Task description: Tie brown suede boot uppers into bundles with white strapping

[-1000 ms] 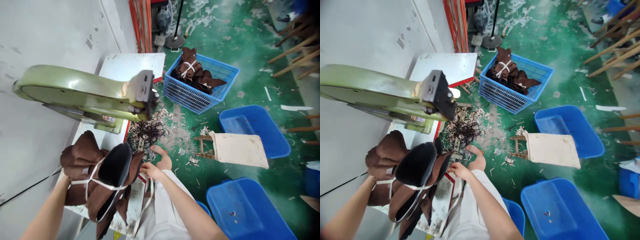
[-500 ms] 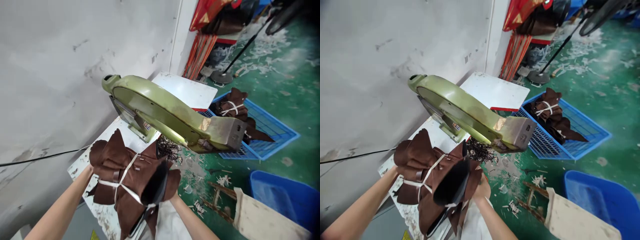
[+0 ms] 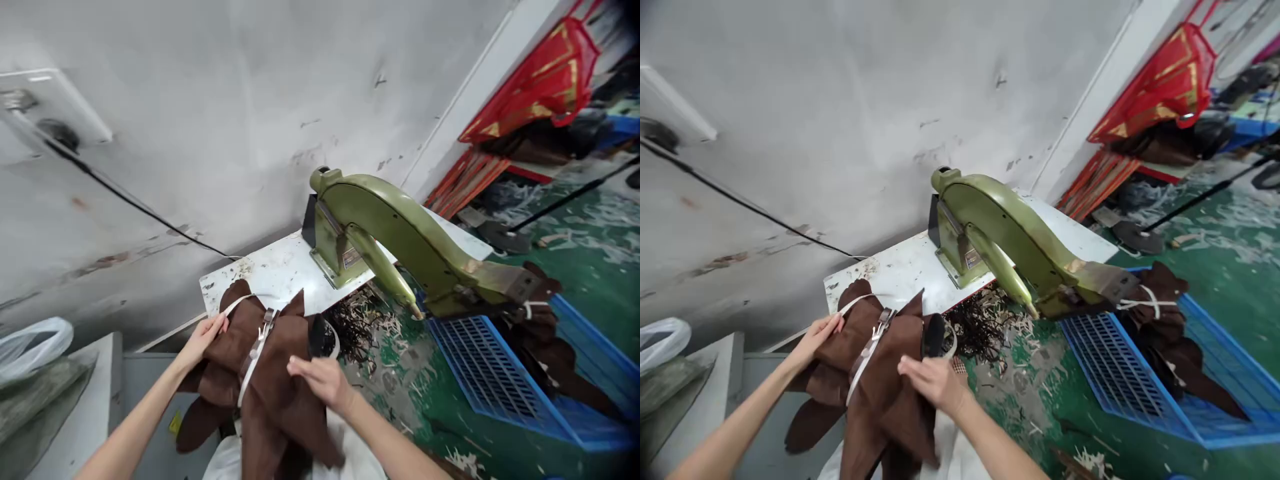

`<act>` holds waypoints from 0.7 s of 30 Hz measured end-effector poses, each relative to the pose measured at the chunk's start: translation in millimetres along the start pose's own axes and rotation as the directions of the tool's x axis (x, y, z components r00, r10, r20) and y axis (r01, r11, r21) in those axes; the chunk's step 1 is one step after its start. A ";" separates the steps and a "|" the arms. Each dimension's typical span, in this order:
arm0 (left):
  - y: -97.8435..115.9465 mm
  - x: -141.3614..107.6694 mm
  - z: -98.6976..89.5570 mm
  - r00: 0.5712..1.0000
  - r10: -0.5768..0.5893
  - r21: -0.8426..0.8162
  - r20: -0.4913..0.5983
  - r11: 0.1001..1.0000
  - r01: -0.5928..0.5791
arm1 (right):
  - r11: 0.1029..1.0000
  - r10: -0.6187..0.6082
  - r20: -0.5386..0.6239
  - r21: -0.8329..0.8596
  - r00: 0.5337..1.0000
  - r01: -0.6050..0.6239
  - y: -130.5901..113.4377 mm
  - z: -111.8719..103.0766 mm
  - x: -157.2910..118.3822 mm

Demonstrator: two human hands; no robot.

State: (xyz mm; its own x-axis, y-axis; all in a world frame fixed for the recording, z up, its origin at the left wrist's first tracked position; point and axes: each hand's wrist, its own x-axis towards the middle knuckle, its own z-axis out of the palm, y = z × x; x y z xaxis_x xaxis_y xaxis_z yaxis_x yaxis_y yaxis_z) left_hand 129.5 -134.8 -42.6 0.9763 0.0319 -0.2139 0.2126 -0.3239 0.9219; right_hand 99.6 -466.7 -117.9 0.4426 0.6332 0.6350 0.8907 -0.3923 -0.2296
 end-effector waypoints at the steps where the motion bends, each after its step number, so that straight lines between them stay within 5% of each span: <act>1: -13.3 -5.5 -3.2 0.999 -0.030 -0.065 -0.044 0.997 0.028 | 0.999 -0.045 0.008 0.010 0.999 0.045 -9.0 4.9 1.5; 4: -25.4 -20.5 -20.9 0.986 -0.052 -0.231 -0.158 0.973 0.015 | 0.995 -0.067 0.058 0.076 0.996 0.062 -30.4 8.5 1.4; 7: -5.4 -34.4 -41.7 0.983 -0.008 -0.251 -0.185 0.967 -0.039 | 0.990 -0.041 0.145 0.142 0.989 0.020 -36.7 3.8 4.5; 12: 35.0 -66.5 -41.9 0.940 0.225 0.137 -0.257 0.971 -0.195 | 0.986 0.015 0.243 0.155 0.970 -0.054 -37.1 0.2 16.7; 15: 42.4 -84.6 -6.4 0.916 0.344 0.419 -0.205 0.877 -0.236 | 0.984 0.052 0.272 0.148 0.961 -0.095 -40.7 -0.3 19.9; 18: 38.5 -86.6 51.4 0.941 0.337 0.755 0.028 0.609 -0.241 | 0.982 0.060 0.308 0.151 0.950 -0.111 -44.2 -0.5 24.5; 21: 30.5 -75.6 104.5 0.950 0.311 0.867 0.017 0.469 -0.169 | 0.977 0.069 0.355 0.163 0.932 -0.134 -46.4 -1.4 32.5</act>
State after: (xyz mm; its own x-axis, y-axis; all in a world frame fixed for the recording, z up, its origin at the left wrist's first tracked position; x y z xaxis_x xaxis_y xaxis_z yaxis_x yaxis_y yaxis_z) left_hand 58.0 -246.0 -32.1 0.9932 -0.0867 0.0778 -0.1000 -0.9770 0.1882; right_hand 72.5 -428.9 -85.6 0.5109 0.8002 0.3143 0.8281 -0.3598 -0.4299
